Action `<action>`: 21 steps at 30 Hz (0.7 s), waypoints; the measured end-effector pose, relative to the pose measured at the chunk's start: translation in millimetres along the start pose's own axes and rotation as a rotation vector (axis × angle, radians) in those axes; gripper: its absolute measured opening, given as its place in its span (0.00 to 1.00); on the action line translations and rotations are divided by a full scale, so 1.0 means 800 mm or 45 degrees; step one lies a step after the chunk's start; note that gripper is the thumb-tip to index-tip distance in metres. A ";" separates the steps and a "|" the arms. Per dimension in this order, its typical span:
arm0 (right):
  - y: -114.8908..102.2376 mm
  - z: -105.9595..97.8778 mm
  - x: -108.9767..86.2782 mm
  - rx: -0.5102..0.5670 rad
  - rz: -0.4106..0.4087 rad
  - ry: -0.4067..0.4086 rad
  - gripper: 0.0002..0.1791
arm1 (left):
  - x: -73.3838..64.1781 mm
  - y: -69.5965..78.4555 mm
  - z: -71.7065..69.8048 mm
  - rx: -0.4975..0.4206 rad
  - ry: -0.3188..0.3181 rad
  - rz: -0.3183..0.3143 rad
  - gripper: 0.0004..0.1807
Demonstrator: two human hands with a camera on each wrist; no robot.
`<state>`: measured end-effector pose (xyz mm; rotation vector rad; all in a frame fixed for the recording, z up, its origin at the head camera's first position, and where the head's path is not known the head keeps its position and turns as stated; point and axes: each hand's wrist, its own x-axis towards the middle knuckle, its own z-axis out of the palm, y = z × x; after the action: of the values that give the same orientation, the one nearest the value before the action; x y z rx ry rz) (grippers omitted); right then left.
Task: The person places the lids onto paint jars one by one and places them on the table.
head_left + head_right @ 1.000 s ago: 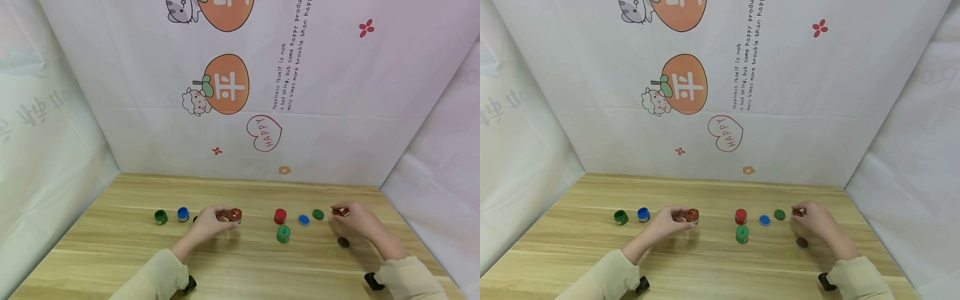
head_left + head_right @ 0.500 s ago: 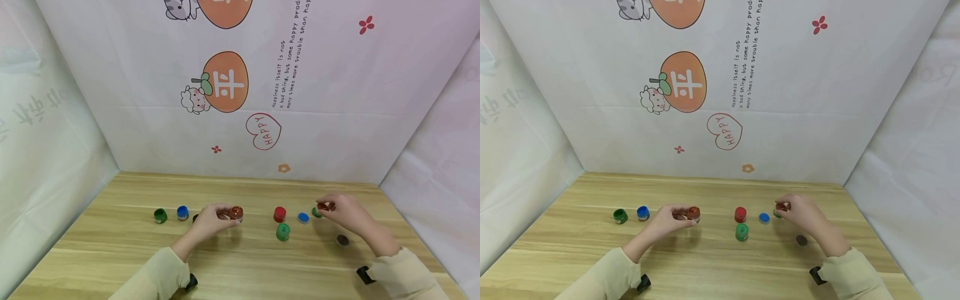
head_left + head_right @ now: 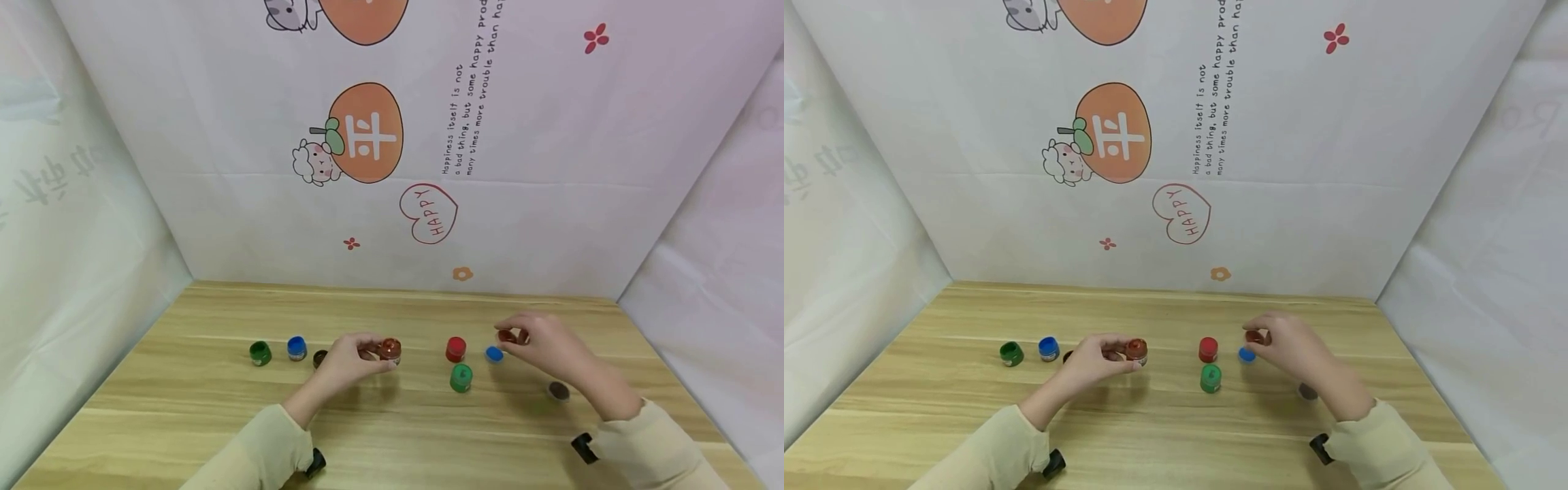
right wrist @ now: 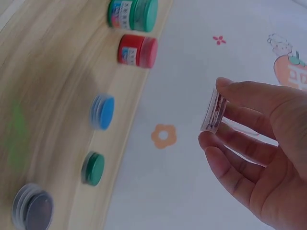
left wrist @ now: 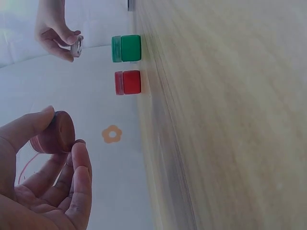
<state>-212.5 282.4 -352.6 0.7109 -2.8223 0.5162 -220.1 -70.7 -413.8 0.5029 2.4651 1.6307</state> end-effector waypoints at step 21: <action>-0.060 -0.002 0.028 0.101 -0.160 -0.022 0.13 | 0.002 0.004 0.008 0.012 -0.018 0.015 0.23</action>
<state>-208.5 233.9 -331.7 0.9052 -2.7627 0.6059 -219.2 -63.5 -413.4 0.5294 2.4653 1.6154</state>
